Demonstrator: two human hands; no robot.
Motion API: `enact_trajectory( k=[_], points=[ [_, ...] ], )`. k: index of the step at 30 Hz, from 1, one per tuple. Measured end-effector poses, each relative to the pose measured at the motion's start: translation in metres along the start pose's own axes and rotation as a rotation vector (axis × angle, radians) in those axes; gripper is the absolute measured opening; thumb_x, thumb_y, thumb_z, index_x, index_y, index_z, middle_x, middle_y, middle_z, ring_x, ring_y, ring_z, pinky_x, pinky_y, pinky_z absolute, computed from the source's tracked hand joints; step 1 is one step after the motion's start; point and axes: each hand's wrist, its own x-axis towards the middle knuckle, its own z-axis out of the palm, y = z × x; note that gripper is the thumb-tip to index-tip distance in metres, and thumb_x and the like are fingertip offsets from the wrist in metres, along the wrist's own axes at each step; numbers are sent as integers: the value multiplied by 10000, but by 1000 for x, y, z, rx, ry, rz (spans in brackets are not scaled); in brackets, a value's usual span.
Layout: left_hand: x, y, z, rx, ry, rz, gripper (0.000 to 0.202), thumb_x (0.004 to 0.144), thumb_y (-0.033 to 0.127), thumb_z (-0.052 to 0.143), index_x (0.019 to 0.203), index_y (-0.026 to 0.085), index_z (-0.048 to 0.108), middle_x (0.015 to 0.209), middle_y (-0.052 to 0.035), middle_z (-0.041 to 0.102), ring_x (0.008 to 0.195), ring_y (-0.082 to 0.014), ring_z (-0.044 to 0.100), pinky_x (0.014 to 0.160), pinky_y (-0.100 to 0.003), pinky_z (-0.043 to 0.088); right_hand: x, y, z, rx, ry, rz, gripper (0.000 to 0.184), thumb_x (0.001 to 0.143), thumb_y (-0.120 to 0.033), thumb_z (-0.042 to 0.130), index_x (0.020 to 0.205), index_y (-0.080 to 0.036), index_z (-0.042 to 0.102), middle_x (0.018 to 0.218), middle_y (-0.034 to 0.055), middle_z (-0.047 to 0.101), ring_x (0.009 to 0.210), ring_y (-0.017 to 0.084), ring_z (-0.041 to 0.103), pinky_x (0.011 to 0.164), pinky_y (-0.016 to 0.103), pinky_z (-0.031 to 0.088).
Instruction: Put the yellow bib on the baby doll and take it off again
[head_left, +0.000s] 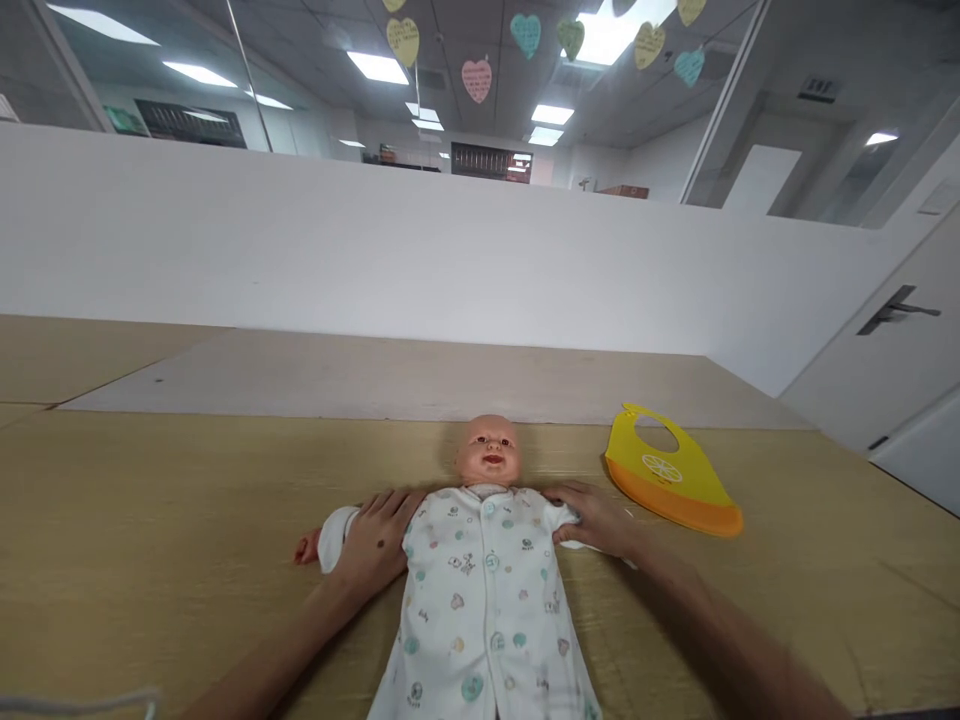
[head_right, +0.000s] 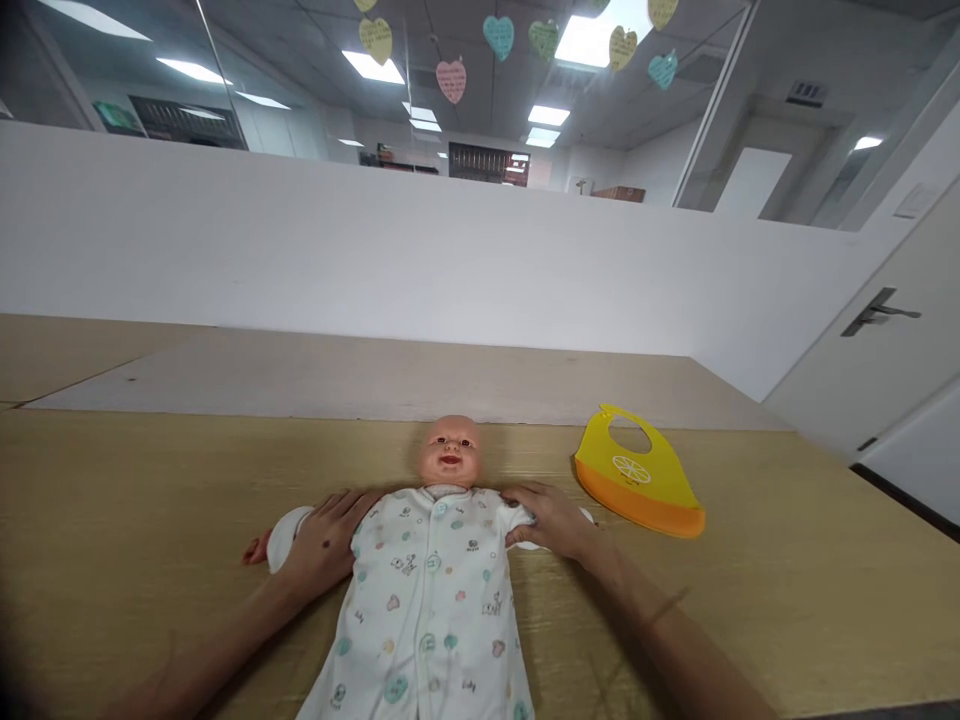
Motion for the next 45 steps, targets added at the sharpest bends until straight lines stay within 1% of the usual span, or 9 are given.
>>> enact_trajectory(
  k=[6,13,19,23,29,33,36,40,45],
  points=[
    [15,-4,6,63,-20,-39,305,832,203,489,1101,160,626,1023,-122,688,917,-270,619,798,-385,460,17,5,-5,-16,23,26,659,773,-629,586,1215,-140,596,1139,139,646,1056,251,598,893,347,469],
    [36,-12,16,165,-50,-93,323,860,191,464,1140,145,619,1021,-130,677,944,-285,598,835,-398,418,44,14,-10,-32,62,56,518,794,-502,646,1173,-151,612,1100,116,661,1022,240,604,869,331,456],
    [52,-17,28,270,-18,-144,328,884,172,429,1145,139,625,1059,-147,670,954,-302,589,851,-419,395,62,24,-11,-51,90,92,483,815,-458,637,1176,-138,611,1096,117,659,1013,250,606,854,338,454],
    [67,-21,34,326,21,-195,324,893,175,417,1130,147,637,1092,-153,658,986,-318,572,869,-436,383,76,29,-14,-62,97,168,485,828,-439,618,1202,-131,605,1124,132,658,1035,261,604,873,353,450],
    [90,-32,43,355,54,-256,301,887,174,425,1071,149,661,1029,-160,667,987,-331,561,919,-481,356,100,41,-19,-84,97,209,503,827,-435,622,1231,-138,584,1188,121,637,1099,253,584,914,337,431],
    [100,-38,48,352,89,-266,304,883,153,412,1048,159,667,1017,-166,666,993,-324,556,916,-482,363,114,52,-19,-178,96,209,471,850,-455,590,1207,-147,585,1177,102,635,1094,242,581,900,316,425],
    [103,-42,51,353,108,-266,287,882,153,419,1028,155,666,992,-159,664,985,-321,555,917,-483,364,119,52,-17,-327,93,208,456,875,-477,549,1195,-154,584,1148,104,640,1065,247,587,868,313,421],
    [106,-49,53,353,127,-283,274,884,163,427,1020,150,664,1006,-156,659,1007,-319,545,936,-495,353,118,44,-9,-561,93,213,389,920,-422,487,1185,-155,587,1123,125,635,1057,269,565,871,348,386],
    [108,-58,56,373,112,-290,301,889,152,397,1045,148,655,1027,-167,652,1006,-318,535,938,-496,350,116,44,2,-623,158,240,379,924,-360,496,1265,-201,540,1149,128,616,1078,277,521,875,371,345]
  ],
)
